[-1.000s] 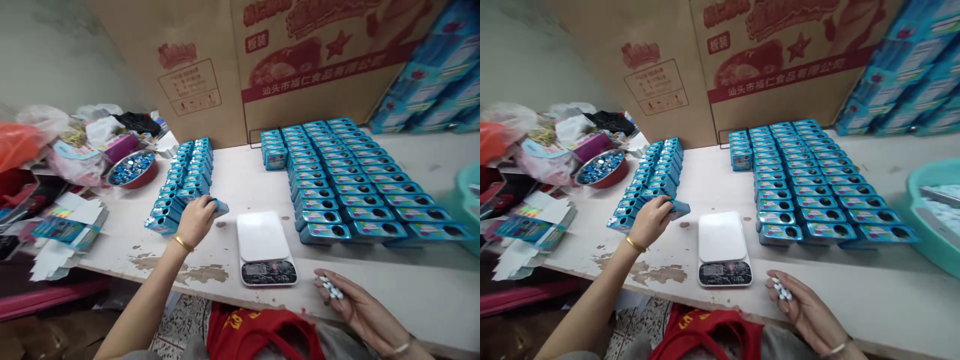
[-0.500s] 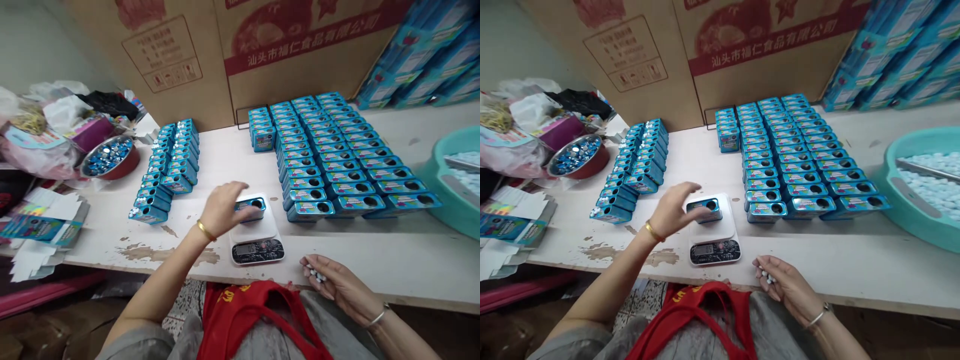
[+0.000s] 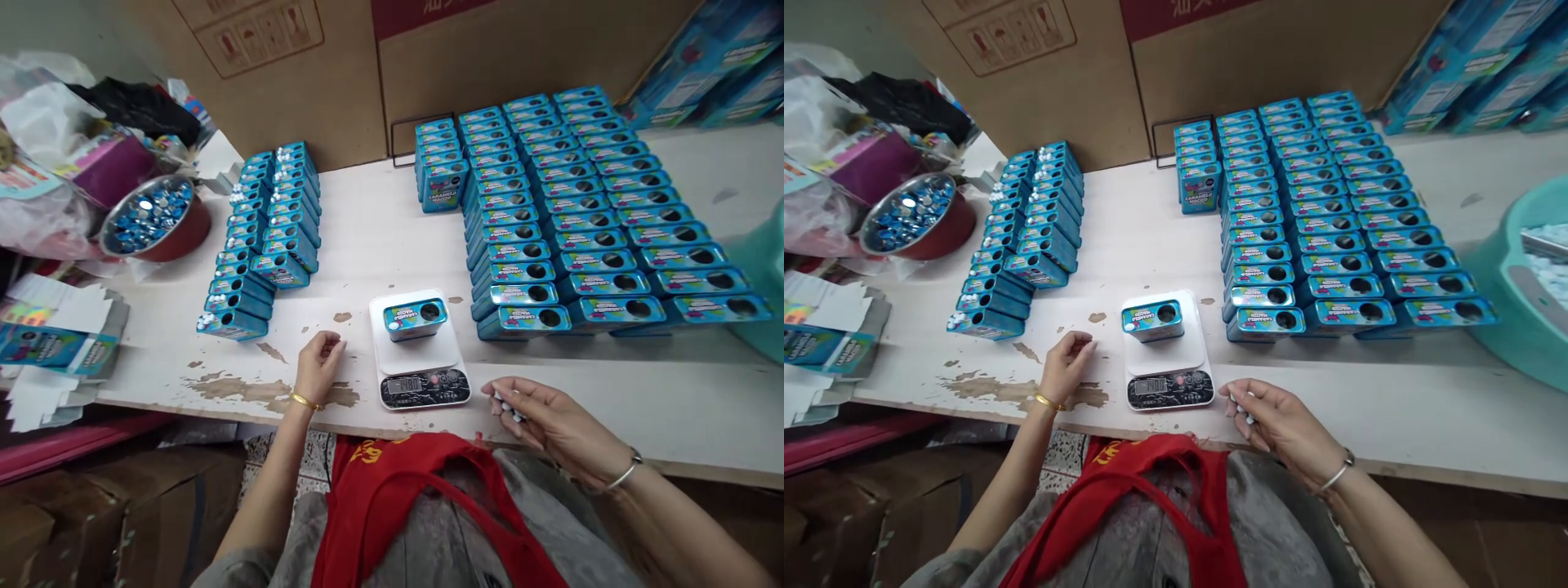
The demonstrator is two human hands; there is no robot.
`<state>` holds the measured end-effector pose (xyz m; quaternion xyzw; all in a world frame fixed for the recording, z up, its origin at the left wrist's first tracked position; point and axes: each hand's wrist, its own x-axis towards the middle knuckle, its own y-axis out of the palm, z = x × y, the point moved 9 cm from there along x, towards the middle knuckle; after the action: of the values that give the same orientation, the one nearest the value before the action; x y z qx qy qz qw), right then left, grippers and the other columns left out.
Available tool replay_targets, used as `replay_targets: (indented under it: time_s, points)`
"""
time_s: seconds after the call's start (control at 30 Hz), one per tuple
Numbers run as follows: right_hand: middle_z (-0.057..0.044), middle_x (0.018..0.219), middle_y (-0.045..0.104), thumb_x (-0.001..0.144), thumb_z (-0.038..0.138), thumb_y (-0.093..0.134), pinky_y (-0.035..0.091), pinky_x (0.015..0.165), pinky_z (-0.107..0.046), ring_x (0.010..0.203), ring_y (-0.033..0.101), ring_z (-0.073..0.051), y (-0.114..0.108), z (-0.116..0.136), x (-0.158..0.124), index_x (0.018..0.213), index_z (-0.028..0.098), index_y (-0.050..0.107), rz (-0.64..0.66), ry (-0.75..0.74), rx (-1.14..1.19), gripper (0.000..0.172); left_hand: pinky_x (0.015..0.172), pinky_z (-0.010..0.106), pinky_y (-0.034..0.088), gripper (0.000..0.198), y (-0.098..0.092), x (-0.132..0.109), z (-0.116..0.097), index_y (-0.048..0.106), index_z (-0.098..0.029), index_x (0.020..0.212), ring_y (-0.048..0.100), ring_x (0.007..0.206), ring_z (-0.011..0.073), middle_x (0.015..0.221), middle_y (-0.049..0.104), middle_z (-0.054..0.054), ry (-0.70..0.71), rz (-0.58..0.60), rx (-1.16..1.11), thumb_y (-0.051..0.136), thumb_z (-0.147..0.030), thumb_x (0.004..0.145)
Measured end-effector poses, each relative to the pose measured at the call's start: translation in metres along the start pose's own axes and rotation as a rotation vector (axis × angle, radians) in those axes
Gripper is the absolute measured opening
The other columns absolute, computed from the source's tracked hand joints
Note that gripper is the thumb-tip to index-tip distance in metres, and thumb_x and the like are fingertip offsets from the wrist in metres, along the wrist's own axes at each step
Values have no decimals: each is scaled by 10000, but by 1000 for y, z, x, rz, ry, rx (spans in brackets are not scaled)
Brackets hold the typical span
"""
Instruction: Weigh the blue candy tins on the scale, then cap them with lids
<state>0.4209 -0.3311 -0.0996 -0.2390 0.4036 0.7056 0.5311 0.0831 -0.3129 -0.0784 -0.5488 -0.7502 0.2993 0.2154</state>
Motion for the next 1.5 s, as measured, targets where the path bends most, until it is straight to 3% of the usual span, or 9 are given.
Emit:
replay_targets:
  time_s: [0.23,0.4,0.6,0.8,1.07,1.2,1.3,1.4,1.5]
  points:
    - [-22,762,597,636,461,778,409,485,-174,594,498,-79,14,41,-7,855,195,687,-8,-63,-135,357,682,253,489,170,-2,2,-13,583,-175,902,587,720,125,805,635,20,89,-28,1,548,-328,835]
    - [13,667,540,659,505,735,378,477,-200,538,448,-73,48,104,-10,791,179,624,37,-263,-373,369,774,292,489,196,-12,-7,-69,570,-179,1049,589,852,142,928,627,54,375,-133,-4,526,-247,871]
    - [33,560,510,865,328,537,318,476,-231,467,405,-81,114,169,-7,793,159,610,105,-548,-1045,198,870,368,476,219,-7,-18,-118,563,-201,1077,577,980,186,1006,632,71,590,-154,35,552,-228,860]
    - [-53,797,659,857,190,535,368,645,-247,759,565,-162,150,165,6,829,174,666,66,-585,-1695,136,793,320,483,174,-4,-20,-111,566,-190,1038,589,894,167,934,640,58,554,-128,13,533,-200,868]
    - [-84,830,656,808,173,570,346,539,-245,712,584,-189,159,157,11,1081,181,575,38,-597,-1863,273,775,323,475,148,-2,-21,-87,571,-199,1011,586,867,170,909,642,59,467,-103,9,516,-225,877]
    - [-69,778,636,789,129,570,347,554,-257,679,556,-177,162,166,5,946,169,609,18,-626,-1809,167,768,320,477,150,1,-19,-78,581,-194,1001,589,857,173,894,638,61,422,-94,-10,510,-242,878]
    - [-20,628,568,810,176,550,351,539,-260,574,496,-135,154,179,-5,793,174,616,54,-630,-1451,69,771,310,475,145,-1,-19,-70,585,-184,994,587,841,164,876,630,53,394,-103,-20,515,-228,875]
    - [11,550,502,816,353,561,317,449,-244,475,416,-101,124,174,-6,765,187,613,135,-456,-904,181,775,293,476,126,-5,-19,-55,587,-181,971,589,836,152,879,627,44,344,-122,-32,513,-221,877]
    - [-20,712,590,722,382,675,389,495,-231,596,507,-115,79,153,-3,810,197,647,64,-283,-503,207,777,279,480,116,-8,-20,-39,586,-182,957,590,840,142,897,630,39,293,-138,-27,511,-227,881]
